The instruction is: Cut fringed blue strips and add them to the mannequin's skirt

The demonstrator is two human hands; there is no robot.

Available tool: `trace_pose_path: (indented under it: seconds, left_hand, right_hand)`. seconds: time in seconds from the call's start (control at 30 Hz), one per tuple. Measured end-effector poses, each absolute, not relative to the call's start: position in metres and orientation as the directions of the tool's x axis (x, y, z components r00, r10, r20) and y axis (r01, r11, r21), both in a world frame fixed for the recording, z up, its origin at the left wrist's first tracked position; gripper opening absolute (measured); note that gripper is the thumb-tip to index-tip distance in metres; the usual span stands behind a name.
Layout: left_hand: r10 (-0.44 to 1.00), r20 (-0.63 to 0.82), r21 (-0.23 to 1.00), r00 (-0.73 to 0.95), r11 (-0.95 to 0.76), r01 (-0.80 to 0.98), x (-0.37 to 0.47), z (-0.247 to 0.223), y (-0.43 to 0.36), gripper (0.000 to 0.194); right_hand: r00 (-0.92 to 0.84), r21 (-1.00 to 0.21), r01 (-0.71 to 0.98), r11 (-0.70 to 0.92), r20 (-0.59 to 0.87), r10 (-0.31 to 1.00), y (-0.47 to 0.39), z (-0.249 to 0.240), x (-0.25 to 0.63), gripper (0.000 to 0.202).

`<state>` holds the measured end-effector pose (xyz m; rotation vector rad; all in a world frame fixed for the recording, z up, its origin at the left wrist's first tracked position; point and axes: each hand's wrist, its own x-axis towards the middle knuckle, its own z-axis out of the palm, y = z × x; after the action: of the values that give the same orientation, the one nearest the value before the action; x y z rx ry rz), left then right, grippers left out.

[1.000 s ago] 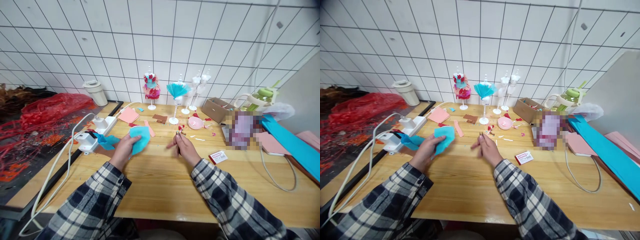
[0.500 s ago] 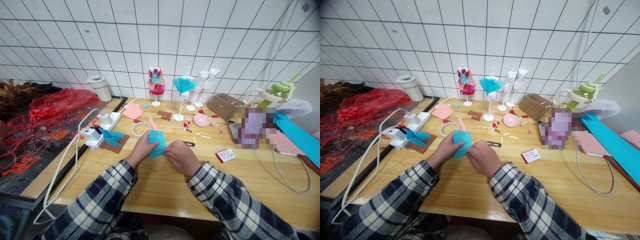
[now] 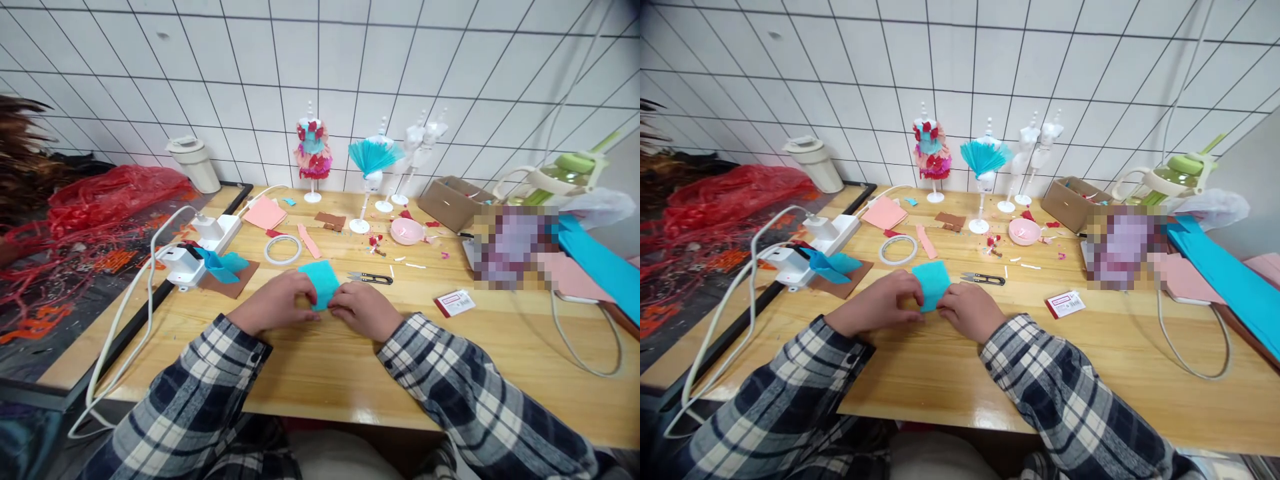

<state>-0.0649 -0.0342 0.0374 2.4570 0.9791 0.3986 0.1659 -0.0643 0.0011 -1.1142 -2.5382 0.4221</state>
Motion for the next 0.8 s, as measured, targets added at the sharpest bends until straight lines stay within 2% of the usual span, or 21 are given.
trace_pose_path:
  seconds: [0.1,0.2,0.27,0.4,0.6,0.63,0.7,0.8]
  left_hand:
    - [0.736,-0.021,0.447,0.677,-0.599,0.665,-0.058,0.032,-0.038,0.022]
    - [0.765,-0.043,0.409,0.642,-0.573,0.710,-0.058,0.028,-0.035,0.009]
    - [0.754,-0.049,0.405,0.655,-0.584,0.703,-0.062,0.027,-0.032,0.010]
    - [0.733,-0.072,0.466,0.676,-0.575,0.673,-0.068,0.031,-0.030,0.014]
    - [0.777,-0.195,0.539,0.598,-0.425,0.727,-0.079,0.038,-0.028,0.017]
    - [0.812,-0.161,0.528,0.561,-0.410,0.744,-0.081,0.037,-0.026,0.018]
    - [0.902,0.043,0.464,0.429,-0.399,0.791,-0.087,0.036,-0.022,0.020]
    - [0.876,0.419,0.339,0.237,-0.394,0.854,-0.090,0.033,-0.017,0.050]
  right_hand:
    - [-0.619,-0.399,0.662,0.635,0.189,0.763,-0.064,0.000,0.166,0.014]
    - [-0.617,-0.399,0.660,0.637,0.196,0.762,-0.064,-0.002,0.166,0.016]
    - [-0.619,-0.400,0.656,0.640,0.201,0.759,-0.063,-0.003,0.166,0.017]
    - [-0.620,-0.403,0.655,0.639,0.197,0.760,-0.063,-0.005,0.167,0.020]
    - [-0.614,-0.415,0.649,0.638,0.211,0.761,-0.063,-0.004,0.167,0.019]
    - [-0.616,-0.417,0.644,0.641,0.214,0.758,-0.062,-0.005,0.167,0.019]
    - [-0.621,-0.415,0.641,0.646,0.215,0.754,-0.062,-0.005,0.168,0.018]
    - [-0.623,-0.396,0.645,0.653,0.221,0.750,-0.062,-0.004,0.168,0.016]
